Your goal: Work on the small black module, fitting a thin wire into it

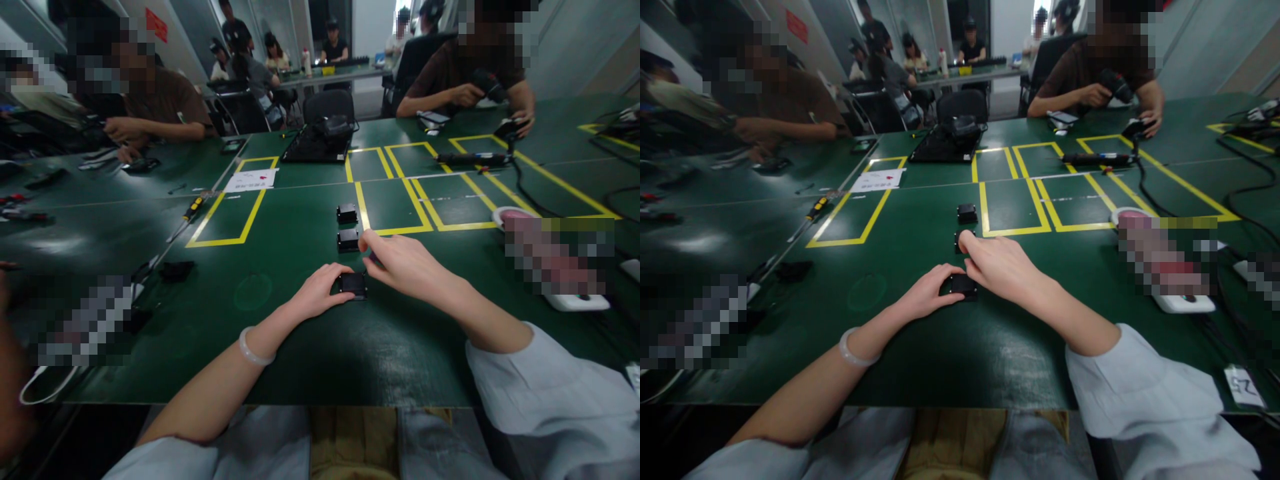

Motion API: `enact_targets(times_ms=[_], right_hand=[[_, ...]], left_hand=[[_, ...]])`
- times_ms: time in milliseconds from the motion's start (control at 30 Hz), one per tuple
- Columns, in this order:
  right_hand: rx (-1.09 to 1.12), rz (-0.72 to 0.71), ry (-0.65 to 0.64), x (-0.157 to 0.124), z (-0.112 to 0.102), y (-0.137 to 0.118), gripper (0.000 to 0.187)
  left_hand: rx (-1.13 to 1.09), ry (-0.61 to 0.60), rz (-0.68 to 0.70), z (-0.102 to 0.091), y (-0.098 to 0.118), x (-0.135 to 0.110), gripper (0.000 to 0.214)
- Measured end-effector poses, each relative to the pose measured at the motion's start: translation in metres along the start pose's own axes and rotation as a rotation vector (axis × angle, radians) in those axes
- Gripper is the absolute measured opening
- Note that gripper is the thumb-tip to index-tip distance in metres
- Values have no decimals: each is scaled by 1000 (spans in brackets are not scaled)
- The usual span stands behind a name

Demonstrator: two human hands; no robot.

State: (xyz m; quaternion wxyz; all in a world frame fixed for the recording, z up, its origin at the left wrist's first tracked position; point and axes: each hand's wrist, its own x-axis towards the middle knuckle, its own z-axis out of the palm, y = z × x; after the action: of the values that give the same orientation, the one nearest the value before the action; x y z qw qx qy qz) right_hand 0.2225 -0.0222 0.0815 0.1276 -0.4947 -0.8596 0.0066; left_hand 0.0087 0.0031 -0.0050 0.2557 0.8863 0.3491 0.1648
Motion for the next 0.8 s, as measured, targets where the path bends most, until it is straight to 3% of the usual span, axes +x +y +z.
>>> enact_targets(times_ms=[800], right_hand=[[-28,12,-13,1,0,1,20]], left_hand=[[-3,-9,-14,1,-1,-1,39]])
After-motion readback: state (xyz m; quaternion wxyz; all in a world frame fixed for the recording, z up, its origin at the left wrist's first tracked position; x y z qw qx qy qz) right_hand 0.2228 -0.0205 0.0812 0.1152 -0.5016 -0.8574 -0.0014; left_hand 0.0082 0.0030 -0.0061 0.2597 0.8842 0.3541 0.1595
